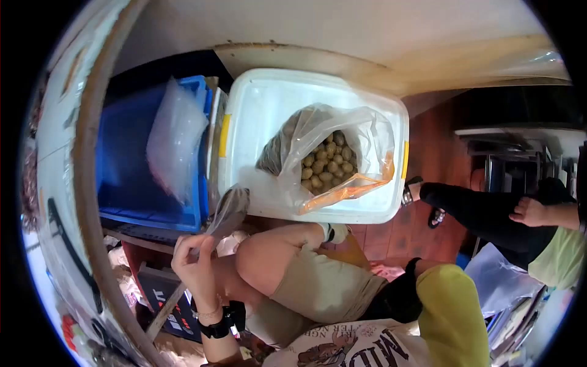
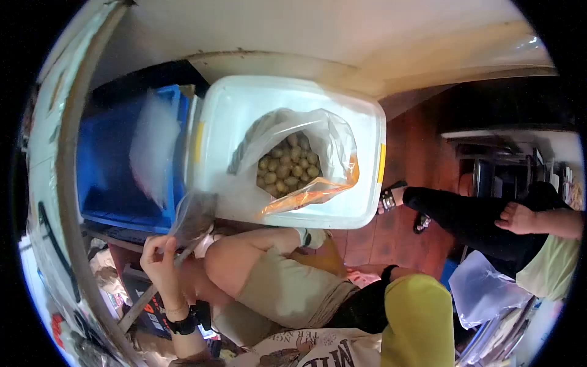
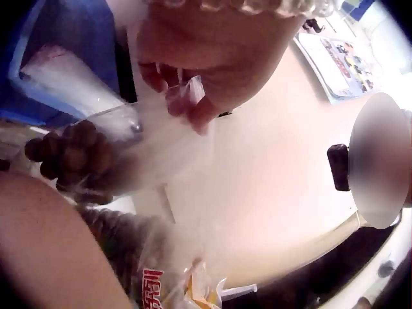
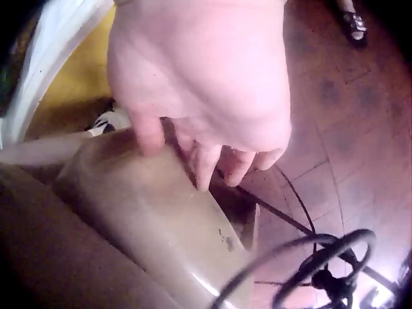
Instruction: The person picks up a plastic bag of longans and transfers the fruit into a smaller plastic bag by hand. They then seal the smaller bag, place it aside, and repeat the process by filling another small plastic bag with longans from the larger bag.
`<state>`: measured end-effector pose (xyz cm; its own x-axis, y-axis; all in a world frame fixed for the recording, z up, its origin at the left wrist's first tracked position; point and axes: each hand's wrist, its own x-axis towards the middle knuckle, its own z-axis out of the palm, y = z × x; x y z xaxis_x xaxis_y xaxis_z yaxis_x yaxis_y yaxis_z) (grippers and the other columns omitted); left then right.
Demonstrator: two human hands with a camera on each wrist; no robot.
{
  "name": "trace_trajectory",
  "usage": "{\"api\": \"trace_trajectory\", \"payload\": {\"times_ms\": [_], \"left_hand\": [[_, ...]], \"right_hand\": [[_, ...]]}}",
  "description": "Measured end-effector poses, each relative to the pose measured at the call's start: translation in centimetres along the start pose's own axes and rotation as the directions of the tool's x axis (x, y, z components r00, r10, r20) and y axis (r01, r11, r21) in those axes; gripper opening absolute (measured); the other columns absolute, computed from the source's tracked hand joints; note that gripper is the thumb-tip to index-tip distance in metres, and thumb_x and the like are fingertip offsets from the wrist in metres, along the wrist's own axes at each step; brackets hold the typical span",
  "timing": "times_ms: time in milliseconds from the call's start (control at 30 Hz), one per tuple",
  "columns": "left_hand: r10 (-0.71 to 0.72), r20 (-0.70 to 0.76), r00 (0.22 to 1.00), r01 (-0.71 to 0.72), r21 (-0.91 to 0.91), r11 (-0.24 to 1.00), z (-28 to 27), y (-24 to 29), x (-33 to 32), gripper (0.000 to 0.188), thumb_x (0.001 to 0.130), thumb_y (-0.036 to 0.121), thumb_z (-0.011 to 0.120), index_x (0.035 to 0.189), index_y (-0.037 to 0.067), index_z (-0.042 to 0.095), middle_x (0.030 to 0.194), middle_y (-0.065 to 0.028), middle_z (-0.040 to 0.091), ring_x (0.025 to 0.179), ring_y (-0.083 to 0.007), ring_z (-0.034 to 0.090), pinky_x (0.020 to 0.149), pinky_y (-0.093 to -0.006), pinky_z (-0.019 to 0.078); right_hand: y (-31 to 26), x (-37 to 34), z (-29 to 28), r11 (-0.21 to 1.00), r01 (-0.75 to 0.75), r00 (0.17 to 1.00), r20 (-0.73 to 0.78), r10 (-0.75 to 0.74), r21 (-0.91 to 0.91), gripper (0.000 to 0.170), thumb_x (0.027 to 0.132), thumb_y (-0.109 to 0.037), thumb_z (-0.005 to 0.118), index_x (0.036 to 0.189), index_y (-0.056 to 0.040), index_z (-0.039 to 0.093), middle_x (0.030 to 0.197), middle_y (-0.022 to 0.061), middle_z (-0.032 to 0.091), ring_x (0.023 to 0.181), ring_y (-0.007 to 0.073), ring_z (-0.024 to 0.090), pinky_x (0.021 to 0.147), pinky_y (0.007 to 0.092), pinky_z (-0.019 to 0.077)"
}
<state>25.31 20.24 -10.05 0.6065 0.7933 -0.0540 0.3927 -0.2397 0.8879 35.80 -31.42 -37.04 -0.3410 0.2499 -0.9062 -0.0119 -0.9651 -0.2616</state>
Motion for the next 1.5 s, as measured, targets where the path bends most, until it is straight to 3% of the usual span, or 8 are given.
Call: {"api": "trace_trajectory", "payload": {"times_ms": [567, 833, 1033, 1100, 1167, 1233, 1300, 1500], "left_hand": [[0.462, 0.135, 0.877, -0.480, 0.209, 0.852, 6.0, -0.7, -1.6, 0.009, 0.081, 0.008, 0.069, 0.083, 0.000, 0.066, 0.078, -0.0149, 0.064, 0.075, -0.0293, 0.062, 0.069, -0.0360, 0.0474], [0.405, 0.187, 0.895, -0.446, 0.335, 0.830, 8.3, -5.1, -0.6, 0.013, 0.080, 0.014, 0.070, 0.084, 0.003, 0.065, 0.076, -0.0149, 0.066, 0.069, -0.0316, 0.063, 0.066, -0.0384, 0.0493], [0.328, 0.272, 0.905, -0.417, 0.415, 0.808, 8.5, -6.6, -0.8, 0.025, 0.084, 0.024, 0.060, 0.098, 0.007, 0.072, 0.090, -0.0216, 0.068, 0.088, -0.0379, 0.066, 0.077, -0.0444, 0.0525], [0.158, 0.298, 0.941, -0.279, 0.426, 0.860, 8.6, -7.2, -1.1, 0.025, 0.083, 0.027, 0.061, 0.095, 0.008, 0.074, 0.091, -0.0203, 0.069, 0.089, -0.0374, 0.067, 0.079, -0.0440, 0.0526], [0.090, 0.268, 0.959, -0.202, 0.426, 0.882, 8.9, -8.0, -1.1, 0.025, 0.082, 0.028, 0.062, 0.092, 0.010, 0.075, 0.091, -0.0193, 0.069, 0.091, -0.0382, 0.066, 0.080, -0.0447, 0.0525], [0.065, 0.268, 0.961, -0.164, 0.364, 0.917, 9.6, -10.0, 0.0, 0.019, 0.084, 0.016, 0.066, 0.086, -0.001, 0.073, 0.074, -0.0107, 0.071, 0.065, -0.0167, 0.068, 0.058, -0.0296, 0.0533], [0.010, 0.320, 0.947, -0.074, 0.188, 0.979, 9.4, -10.0, -0.3, 0.017, 0.083, 0.015, 0.068, 0.085, -0.001, 0.073, 0.073, -0.0087, 0.070, 0.063, -0.0150, 0.067, 0.055, -0.0278, 0.0520], [0.053, 0.270, 0.961, -0.051, -0.015, 0.999, 9.1, -7.2, -2.1, 0.020, 0.076, 0.019, 0.078, 0.072, 0.002, 0.067, 0.064, -0.0055, 0.065, 0.053, -0.0100, 0.056, 0.050, -0.0262, 0.0463]], "right_hand": [[-3.8, -2.3, -3.3, 0.934, 0.358, 0.918, -0.181, -0.352, 0.000, 0.034, 0.091, -0.022, 0.056, 0.123, -0.0118, 0.059, 0.102, -0.0037, 0.062, 0.083, 0.0093, 0.057, 0.072, 0.0257, 0.0473], [-8.0, -11.5, -3.6, 0.656, 0.747, 0.360, -0.763, -0.537, -0.109, 0.028, 0.088, -0.018, 0.057, 0.112, -0.0042, 0.062, 0.093, 0.0059, 0.064, 0.079, 0.0147, 0.060, 0.067, 0.0292, 0.0519], [-14.2, -21.3, -2.1, 0.677, 0.665, 0.272, -0.741, -0.614, -0.317, 0.031, 0.090, -0.017, 0.055, 0.119, -0.0065, 0.059, 0.093, 0.0028, 0.063, 0.080, 0.0129, 0.060, 0.072, 0.0289, 0.0500], [-18.0, -27.3, 0.7, 0.531, 0.825, 0.260, -0.703, -0.661, -0.194, 0.033, 0.092, -0.018, 0.055, 0.123, -0.0072, 0.057, 0.095, 0.0015, 0.063, 0.082, 0.0121, 0.059, 0.075, 0.0282, 0.0486], [-22.3, -32.4, 4.6, 0.090, 0.989, 0.146, -0.619, -0.772, 0.120, 0.032, 0.092, -0.019, 0.055, 0.123, -0.0082, 0.056, 0.093, 0.0001, 0.063, 0.081, 0.0116, 0.057, 0.076, 0.0256, 0.0465], [-26.0, -34.4, 6.1, -0.143, 0.936, 0.044, -0.510, -0.859, 0.323, 0.028, 0.092, -0.020, 0.056, 0.118, -0.0086, 0.055, 0.092, 0.0003, 0.060, 0.081, 0.0111, 0.057, 0.069, 0.0263, 0.0442], [-30.1, -34.5, 7.8, -0.144, 0.972, -0.031, -0.511, -0.859, 0.183, 0.026, 0.091, -0.020, 0.056, 0.115, -0.0088, 0.054, 0.089, -0.0003, 0.059, 0.079, 0.0118, 0.056, 0.068, 0.0275, 0.0440], [-38.5, -23.5, 4.7, 0.132, 0.973, 0.215, -0.529, -0.821, 0.190, 0.020, 0.084, -0.012, 0.059, 0.104, -0.0066, 0.059, 0.081, 0.0015, 0.059, 0.067, 0.0117, 0.053, 0.055, 0.0267, 0.0403]]}}
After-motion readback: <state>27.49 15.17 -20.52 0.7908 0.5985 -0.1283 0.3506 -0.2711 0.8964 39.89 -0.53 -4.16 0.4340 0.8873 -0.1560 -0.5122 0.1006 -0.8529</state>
